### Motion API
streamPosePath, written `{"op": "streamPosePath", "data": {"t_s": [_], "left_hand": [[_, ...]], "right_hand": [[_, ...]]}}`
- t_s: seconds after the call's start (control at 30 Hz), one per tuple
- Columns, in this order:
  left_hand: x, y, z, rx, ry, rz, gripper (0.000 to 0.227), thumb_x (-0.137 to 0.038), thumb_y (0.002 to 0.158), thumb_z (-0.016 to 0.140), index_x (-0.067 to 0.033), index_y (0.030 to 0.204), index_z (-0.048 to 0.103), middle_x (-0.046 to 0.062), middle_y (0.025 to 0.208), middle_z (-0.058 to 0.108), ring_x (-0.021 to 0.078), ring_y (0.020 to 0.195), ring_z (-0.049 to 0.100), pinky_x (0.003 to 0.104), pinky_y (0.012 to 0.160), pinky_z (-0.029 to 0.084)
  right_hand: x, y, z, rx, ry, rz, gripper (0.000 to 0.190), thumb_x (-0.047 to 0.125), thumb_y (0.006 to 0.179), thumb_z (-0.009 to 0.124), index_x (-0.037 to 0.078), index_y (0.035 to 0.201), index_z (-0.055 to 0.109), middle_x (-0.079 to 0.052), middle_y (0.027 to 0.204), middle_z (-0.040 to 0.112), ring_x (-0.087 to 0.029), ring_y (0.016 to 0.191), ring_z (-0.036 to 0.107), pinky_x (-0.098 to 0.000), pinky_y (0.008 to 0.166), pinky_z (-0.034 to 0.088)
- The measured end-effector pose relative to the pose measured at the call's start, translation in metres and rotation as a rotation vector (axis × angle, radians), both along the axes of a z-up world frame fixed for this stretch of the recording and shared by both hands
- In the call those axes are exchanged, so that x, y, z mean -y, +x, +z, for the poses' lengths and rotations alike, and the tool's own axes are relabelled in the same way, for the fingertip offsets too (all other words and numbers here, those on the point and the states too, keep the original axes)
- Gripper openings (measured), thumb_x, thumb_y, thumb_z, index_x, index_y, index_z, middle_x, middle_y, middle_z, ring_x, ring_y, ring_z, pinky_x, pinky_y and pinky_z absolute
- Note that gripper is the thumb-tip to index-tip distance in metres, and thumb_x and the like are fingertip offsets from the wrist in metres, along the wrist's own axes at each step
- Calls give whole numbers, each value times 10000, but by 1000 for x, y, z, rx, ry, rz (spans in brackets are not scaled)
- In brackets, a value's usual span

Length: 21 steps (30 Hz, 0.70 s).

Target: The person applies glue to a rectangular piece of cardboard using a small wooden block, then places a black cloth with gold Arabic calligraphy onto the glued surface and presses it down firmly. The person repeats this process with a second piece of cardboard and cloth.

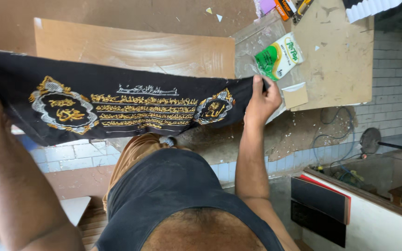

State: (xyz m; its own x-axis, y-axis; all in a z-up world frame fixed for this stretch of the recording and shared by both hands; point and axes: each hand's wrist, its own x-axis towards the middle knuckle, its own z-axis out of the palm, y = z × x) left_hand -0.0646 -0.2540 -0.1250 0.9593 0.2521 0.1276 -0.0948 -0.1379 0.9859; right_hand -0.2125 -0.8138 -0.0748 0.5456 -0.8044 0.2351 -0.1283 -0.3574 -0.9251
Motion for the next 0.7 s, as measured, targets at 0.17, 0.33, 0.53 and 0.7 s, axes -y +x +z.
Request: {"op": "streamPosePath", "data": {"t_s": [0.17, 0.33, 0.53, 0.7], "left_hand": [[0, 93, -50, 34, 280, -39, 140, -24, 1020, 737, 50, 1132, 774, 105, 1099, 740, 145, 928, 651, 285, 846, 548], [6, 122, -79, 55, 482, -47, 100, 9, 959, 778, 57, 1046, 794, 118, 1023, 714, 158, 887, 639, 302, 748, 500], [16, 128, -72, 102, 400, -125, 99, 44, 990, 753, 58, 1083, 783, 110, 1025, 725, 142, 909, 644, 299, 785, 507], [25, 130, -71, 5, 355, -128, 94, 31, 1015, 723, 71, 1077, 782, 70, 910, 722, 114, 834, 596, 281, 739, 468]], "right_hand": [[23, 85, -53, 3, -143, 223, 177, 129, 941, 806, -31, 979, 744, -58, 910, 746, -143, 846, 658, -308, 821, 532], [44, 119, -89, -132, -364, 203, 191, 134, 884, 859, -8, 959, 756, -115, 905, 730, -227, 847, 676, -348, 797, 530], [57, 131, -97, -174, -346, 220, 199, 141, 878, 863, -13, 960, 769, -116, 871, 728, -234, 806, 663, -350, 771, 518], [56, 134, -94, -168, -346, 211, 198, 134, 879, 865, -18, 970, 776, -108, 865, 734, -218, 802, 672, -337, 773, 523]]}}
